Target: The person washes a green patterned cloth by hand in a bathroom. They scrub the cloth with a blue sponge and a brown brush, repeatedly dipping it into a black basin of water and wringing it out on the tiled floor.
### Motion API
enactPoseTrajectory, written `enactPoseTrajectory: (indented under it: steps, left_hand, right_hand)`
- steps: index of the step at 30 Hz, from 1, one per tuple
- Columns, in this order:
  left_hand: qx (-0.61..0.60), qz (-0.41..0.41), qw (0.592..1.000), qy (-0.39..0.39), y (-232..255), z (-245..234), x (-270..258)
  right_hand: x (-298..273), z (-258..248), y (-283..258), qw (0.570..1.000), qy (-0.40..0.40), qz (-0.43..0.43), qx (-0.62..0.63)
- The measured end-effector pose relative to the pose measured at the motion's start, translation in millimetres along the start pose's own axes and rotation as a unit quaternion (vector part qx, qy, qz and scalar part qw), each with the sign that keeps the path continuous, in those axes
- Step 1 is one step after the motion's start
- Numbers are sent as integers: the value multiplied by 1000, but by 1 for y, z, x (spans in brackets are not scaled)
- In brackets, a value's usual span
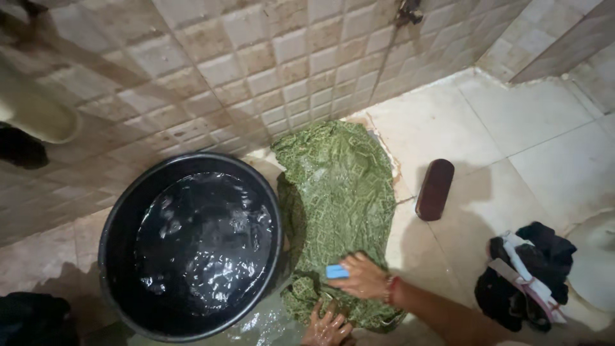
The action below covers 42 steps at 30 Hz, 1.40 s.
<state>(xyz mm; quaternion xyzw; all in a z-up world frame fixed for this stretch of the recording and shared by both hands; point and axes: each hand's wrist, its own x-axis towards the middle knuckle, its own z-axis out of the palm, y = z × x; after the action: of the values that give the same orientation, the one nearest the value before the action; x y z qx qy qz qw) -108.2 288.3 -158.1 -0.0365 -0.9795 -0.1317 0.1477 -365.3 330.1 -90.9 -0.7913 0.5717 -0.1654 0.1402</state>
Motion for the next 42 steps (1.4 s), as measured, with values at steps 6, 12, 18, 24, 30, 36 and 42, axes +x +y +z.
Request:
enactPoseTrajectory:
  steps: [6, 12, 18, 24, 30, 36, 42]
  left_hand:
    - [-9, 13, 1000, 5, 0, -7, 6]
    - [70, 23, 996, 54, -3, -21, 22]
    - [-80, -90, 957, -263, -43, -27, 74]
    - [-54, -325, 913, -239, -118, -83, 237]
    - [-109, -187, 968, -127, -101, -36, 165]
    - [-111, -92, 978, -153, -46, 9, 34]
    - [-83, -58, 977, -186, -37, 2, 44]
  right_hand:
    - [22, -51, 139, 922, 140, 286, -220]
    - [58, -66, 174, 896, 241, 371, 29]
    - [44, -59, 124, 929, 83, 351, -86]
    - [50, -47, 215, 879, 146, 351, 289]
    - [62, -50, 125, 922, 204, 329, 25]
    - [62, -16, -9, 996, 28, -47, -65]
    - [142, -72, 166, 932, 100, 343, -67]
